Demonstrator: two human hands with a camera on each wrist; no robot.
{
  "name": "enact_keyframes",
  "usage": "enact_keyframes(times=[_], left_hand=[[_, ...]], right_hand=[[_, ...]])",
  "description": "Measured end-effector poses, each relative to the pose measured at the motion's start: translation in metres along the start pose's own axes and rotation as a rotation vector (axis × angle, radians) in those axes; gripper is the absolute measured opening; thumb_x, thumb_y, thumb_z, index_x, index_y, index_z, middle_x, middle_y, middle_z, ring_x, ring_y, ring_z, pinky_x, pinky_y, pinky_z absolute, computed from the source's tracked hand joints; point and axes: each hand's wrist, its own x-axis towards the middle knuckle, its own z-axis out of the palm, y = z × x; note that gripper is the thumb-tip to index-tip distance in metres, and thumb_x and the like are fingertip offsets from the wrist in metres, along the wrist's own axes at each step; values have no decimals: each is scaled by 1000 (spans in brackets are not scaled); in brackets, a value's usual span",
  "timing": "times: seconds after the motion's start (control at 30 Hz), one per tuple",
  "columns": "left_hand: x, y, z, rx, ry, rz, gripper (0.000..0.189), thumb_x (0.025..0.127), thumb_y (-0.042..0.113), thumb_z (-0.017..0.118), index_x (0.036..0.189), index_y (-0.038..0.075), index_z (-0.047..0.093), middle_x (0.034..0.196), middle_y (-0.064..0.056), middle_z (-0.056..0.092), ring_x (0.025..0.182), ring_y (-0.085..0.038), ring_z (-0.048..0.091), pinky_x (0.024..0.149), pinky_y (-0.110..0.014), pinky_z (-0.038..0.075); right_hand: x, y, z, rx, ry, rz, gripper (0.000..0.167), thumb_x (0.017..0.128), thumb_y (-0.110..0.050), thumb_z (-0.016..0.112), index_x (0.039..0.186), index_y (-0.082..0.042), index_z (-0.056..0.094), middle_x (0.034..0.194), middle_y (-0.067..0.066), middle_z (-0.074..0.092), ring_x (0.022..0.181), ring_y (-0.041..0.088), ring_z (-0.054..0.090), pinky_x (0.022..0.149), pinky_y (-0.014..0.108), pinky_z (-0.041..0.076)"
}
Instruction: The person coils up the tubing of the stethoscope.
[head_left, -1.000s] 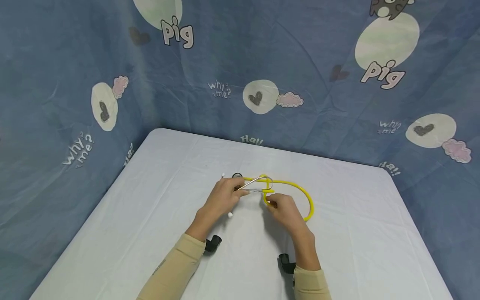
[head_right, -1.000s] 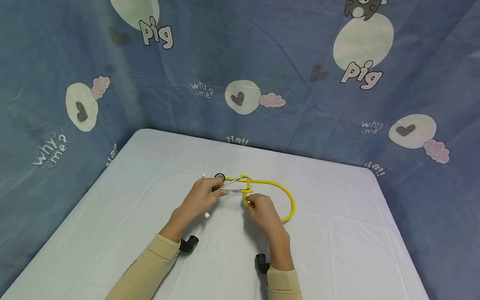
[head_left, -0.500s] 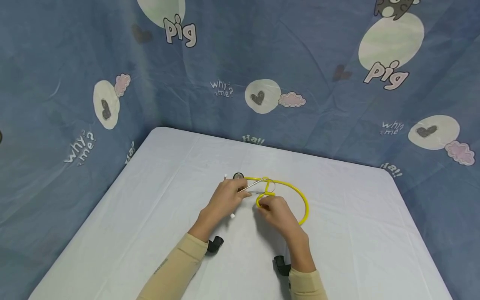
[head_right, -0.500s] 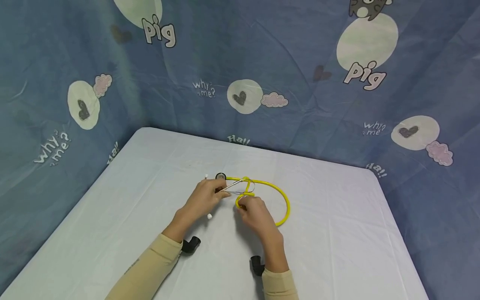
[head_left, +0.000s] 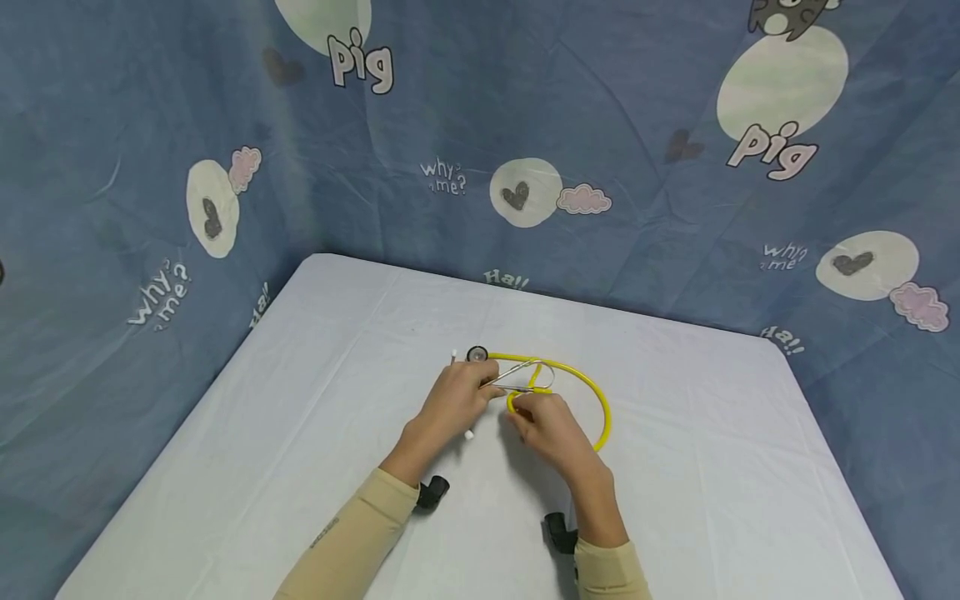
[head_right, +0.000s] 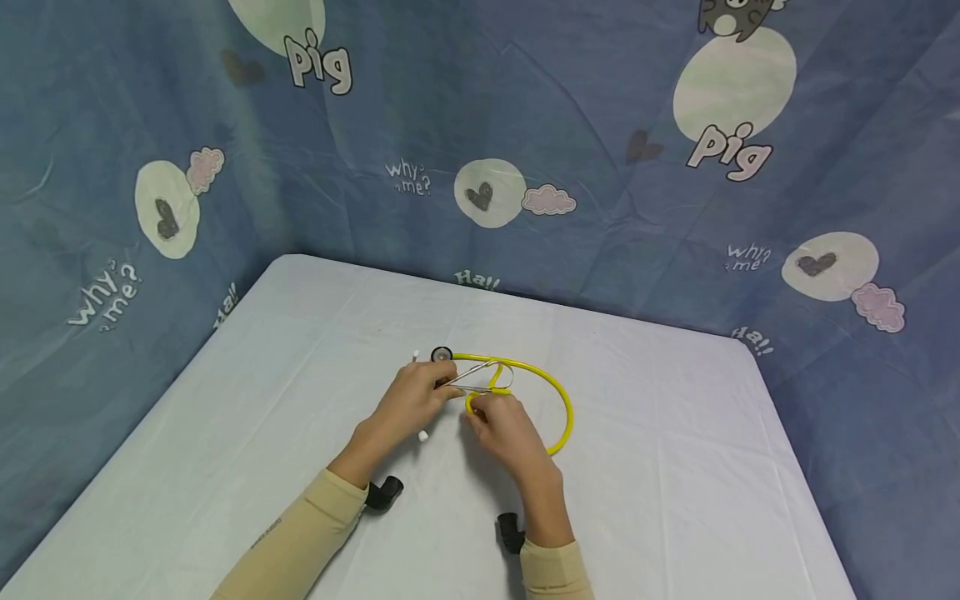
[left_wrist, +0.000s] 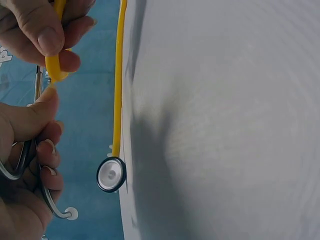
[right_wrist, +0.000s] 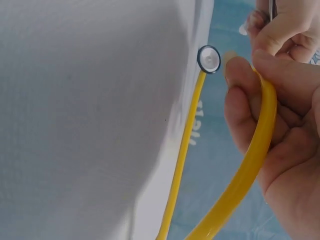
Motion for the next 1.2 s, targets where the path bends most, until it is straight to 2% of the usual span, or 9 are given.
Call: enact_keyframes(times=[0.23, 0.5, 0.63, 0.73, 0.87, 1.03, 1.2], left_hand=[[0, 0, 0, 41, -7, 12, 35, 82, 25, 79, 71, 18, 46, 68, 3, 51, 63, -14, 46, 59, -28, 37], [0, 2, -3, 57, -55, 18, 38, 82, 24, 78, 68, 18, 44, 64, 4, 45, 63, -14, 44, 59, -27, 35], [1, 2, -5, 49, -95, 28, 40, 82, 27, 78, 66, 19, 42, 61, 7, 37, 62, -12, 42, 57, -24, 32], [1, 1, -7, 37, -128, 22, 42, 81, 28, 79, 66, 18, 41, 60, 8, 31, 60, -11, 39, 56, -24, 30], [0, 1, -10, 16, -177, 34, 40, 79, 26, 81, 66, 18, 44, 59, 9, 33, 59, -9, 39, 56, -22, 29], [0, 2, -13, -23, -257, 81, 31, 82, 27, 80, 70, 22, 51, 62, 12, 45, 60, -6, 43, 57, -21, 33], [-1, 3, -14, -73, -300, 84, 27, 83, 27, 79, 72, 25, 54, 65, 13, 52, 61, -5, 45, 58, -21, 37]], right_hand=[[0, -7, 0, -13, -33, 34, 28, 87, 2, 65, 68, -13, 52, 61, -6, 38, 59, 6, 37, 54, 19, 32], [-1, -16, -5, -70, -17, -9, 32, 84, 3, 62, 63, -14, 45, 61, -7, 32, 58, 5, 33, 55, 19, 30], [-3, -19, -8, -91, 32, -41, 23, 85, 4, 62, 66, -9, 56, 63, -7, 41, 61, 6, 38, 57, 20, 33], [-5, -19, -9, -96, 72, -69, 14, 87, 4, 62, 79, -5, 69, 72, -3, 59, 66, 8, 49, 61, 21, 43], [-6, -17, -10, -118, 130, -93, 14, 90, 2, 65, 88, -7, 74, 84, -1, 70, 74, 9, 60, 69, 25, 51], [-7, -15, -11, -156, 218, -101, 17, 87, 2, 69, 88, -13, 75, 78, -6, 67, 64, 4, 54, 59, 19, 46], [-9, -11, -14, -217, 298, -119, 14, 85, -4, 75, 87, -18, 77, 75, -9, 65, 59, 2, 51, 54, 16, 41]])
